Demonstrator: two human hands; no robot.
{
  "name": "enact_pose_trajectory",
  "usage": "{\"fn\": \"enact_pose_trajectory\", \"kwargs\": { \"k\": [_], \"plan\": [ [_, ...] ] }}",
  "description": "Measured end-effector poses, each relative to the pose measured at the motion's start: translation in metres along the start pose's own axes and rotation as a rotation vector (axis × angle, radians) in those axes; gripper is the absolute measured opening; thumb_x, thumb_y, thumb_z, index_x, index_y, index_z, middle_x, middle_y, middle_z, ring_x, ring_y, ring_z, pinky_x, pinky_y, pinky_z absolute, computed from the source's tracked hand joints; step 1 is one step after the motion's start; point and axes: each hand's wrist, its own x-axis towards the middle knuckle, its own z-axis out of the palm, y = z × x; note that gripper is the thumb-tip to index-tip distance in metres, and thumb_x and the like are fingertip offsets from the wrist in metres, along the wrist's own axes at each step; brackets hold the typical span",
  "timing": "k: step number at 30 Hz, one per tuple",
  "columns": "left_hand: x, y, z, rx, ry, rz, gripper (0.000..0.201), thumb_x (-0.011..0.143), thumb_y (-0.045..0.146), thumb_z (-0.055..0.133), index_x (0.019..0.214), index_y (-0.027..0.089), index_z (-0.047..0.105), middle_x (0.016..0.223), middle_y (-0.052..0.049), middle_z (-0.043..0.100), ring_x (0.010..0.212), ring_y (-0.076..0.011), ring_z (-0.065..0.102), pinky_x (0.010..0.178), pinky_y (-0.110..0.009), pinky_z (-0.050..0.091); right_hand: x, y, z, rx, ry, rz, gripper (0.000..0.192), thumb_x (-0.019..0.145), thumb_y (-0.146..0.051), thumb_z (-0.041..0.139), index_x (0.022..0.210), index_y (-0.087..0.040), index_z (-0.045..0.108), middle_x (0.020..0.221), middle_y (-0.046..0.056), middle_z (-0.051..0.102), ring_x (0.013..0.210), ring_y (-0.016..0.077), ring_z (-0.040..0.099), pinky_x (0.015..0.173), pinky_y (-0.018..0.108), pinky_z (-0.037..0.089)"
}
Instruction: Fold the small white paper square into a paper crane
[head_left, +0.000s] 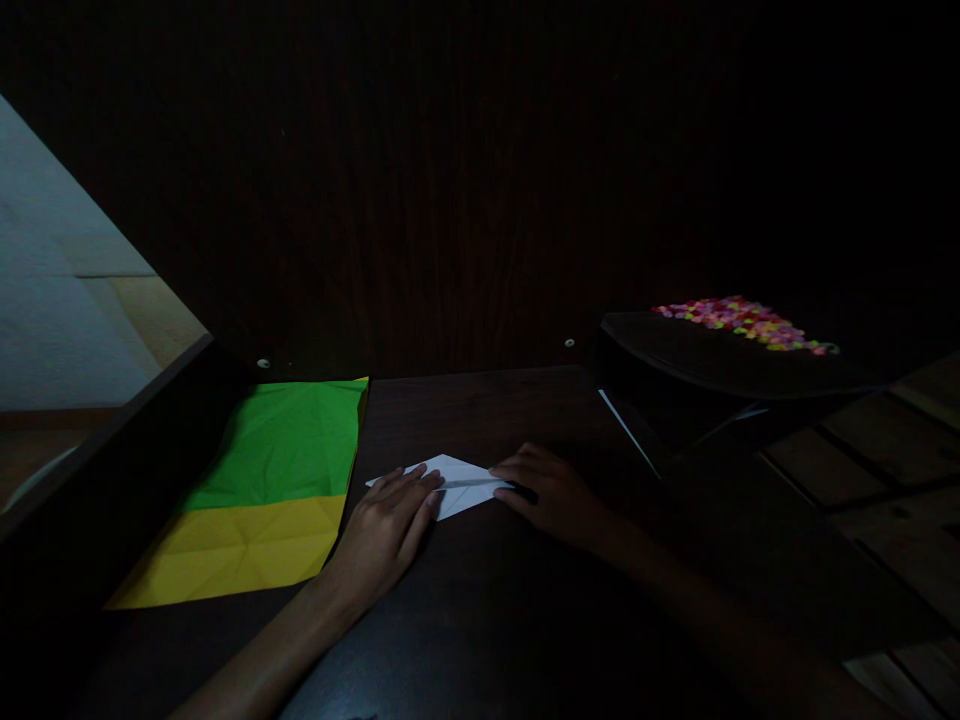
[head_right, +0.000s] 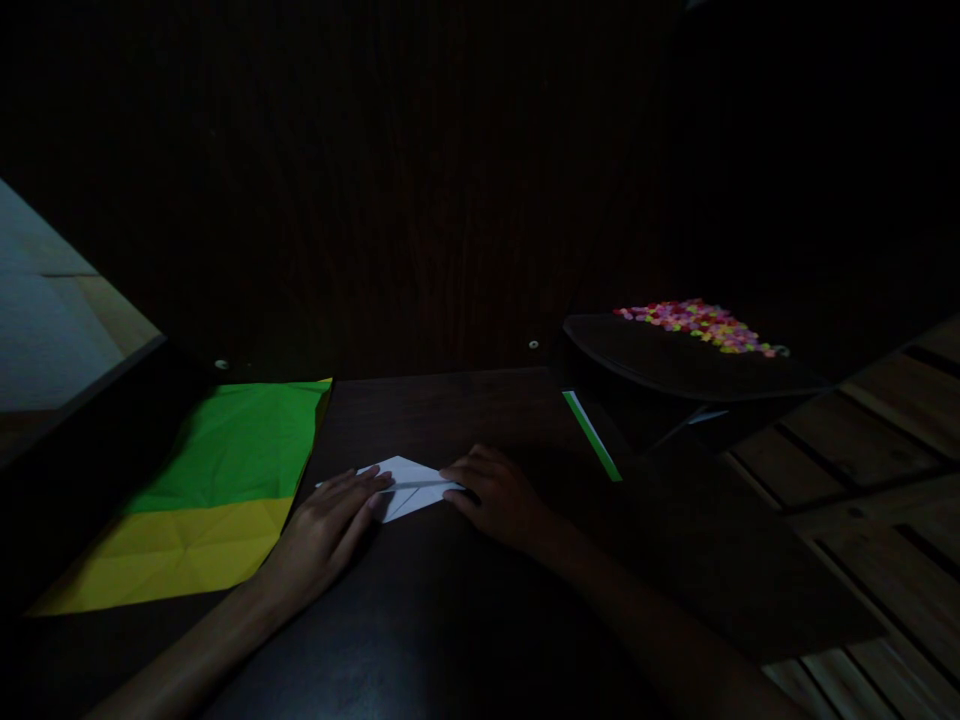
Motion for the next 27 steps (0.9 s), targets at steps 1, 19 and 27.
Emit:
{"fn": "enact_pose_trajectory", "kwargs": {
  "k": [1, 19, 27],
  "plan": [
    [0.0, 0.0, 0.0, -0.009, 0.006, 0.004, 0.03, 0.1, 0.024, 0.042, 0.12, 0.016, 0.063, 0.118, -0.01, 0.071, 0.114, -0.0266, 0.065, 0.099, -0.049, 0.052, 0.0, 0.0, 0.0, 0.004, 0.0, 0.001, 0.019, 0.091, -0.021, 0.063, 0.109, -0.022, 0.067, 0.103, 0.005, 0.073, 0.093, 0.0205, 0.065, 0.092, 0.043, 0.05],
    [0.008, 0.006, -0.002, -0.165, -0.065, 0.007, 0.035, 0.096, 0.015, 0.045, 0.128, 0.019, 0.058, 0.107, -0.01, 0.069, 0.098, -0.0225, 0.064, 0.086, -0.039, 0.054, 0.003, -0.005, 0.0, -0.044, -0.07, 0.026, 0.012, 0.093, -0.016, 0.058, 0.091, -0.018, 0.07, 0.087, 0.004, 0.064, 0.083, 0.0185, 0.058, 0.091, 0.039, 0.046],
    [0.01, 0.009, 0.001, -0.247, -0.022, -0.037, 0.03, 0.098, 0.02, 0.044, 0.124, 0.018, 0.06, 0.092, -0.007, 0.069, 0.082, -0.02, 0.062, 0.075, -0.033, 0.054, 0.003, -0.006, 0.005, -0.191, -0.13, 0.051, 0.014, 0.094, -0.016, 0.055, 0.087, -0.018, 0.067, 0.088, 0.006, 0.064, 0.087, 0.0219, 0.055, 0.085, 0.039, 0.046]
  ]
}}
